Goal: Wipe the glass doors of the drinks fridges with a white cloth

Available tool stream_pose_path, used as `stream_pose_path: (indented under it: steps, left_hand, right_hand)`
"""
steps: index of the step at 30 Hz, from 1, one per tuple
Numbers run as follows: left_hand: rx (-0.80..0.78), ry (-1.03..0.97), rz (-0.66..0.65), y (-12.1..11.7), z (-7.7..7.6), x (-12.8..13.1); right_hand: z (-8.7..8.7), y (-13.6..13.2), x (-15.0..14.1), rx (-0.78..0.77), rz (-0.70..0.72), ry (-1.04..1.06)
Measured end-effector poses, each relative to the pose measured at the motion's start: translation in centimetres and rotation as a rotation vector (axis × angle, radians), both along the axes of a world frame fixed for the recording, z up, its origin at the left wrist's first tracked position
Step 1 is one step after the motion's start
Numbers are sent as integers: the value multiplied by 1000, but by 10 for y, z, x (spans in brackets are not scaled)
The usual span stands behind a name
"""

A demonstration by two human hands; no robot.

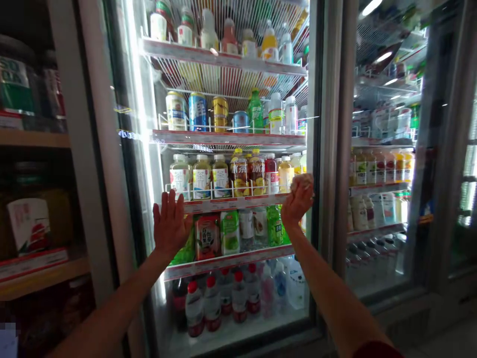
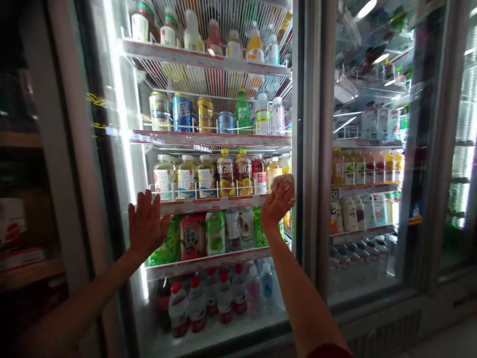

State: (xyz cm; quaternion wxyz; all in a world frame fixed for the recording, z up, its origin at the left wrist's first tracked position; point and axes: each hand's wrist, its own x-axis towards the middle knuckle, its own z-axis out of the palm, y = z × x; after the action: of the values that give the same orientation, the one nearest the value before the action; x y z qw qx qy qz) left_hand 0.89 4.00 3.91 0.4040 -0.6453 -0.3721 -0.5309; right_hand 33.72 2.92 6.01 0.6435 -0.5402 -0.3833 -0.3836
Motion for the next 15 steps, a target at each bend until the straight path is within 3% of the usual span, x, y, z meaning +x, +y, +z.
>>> stream_pose_path:
  steps: [4,6,8,11,13,15]
  left_hand:
    - [-3,4,2,-2,-2,-1]
    - [-17,21,1,-5,-8,-2]
    - [-34,56,1,-6,-18,-3]
    - [-38,71,6,-6,-31,-3]
    - [-36,58,9,-5,-34,-2]
    - [-39,51,7,-6,-34,-2]
  right_hand:
    - [-31,-10,-67,-135,117,-547]
    - [-39,-15,-74,-196,142,-732]
    - [-34,-16,-52,-161,108,-654]
    - [-15,-8,-16,-35,14,-256]
    - [-15,-5,-20,-30,8,-191]
    - [-29,-9,-46,-96,64,-373]
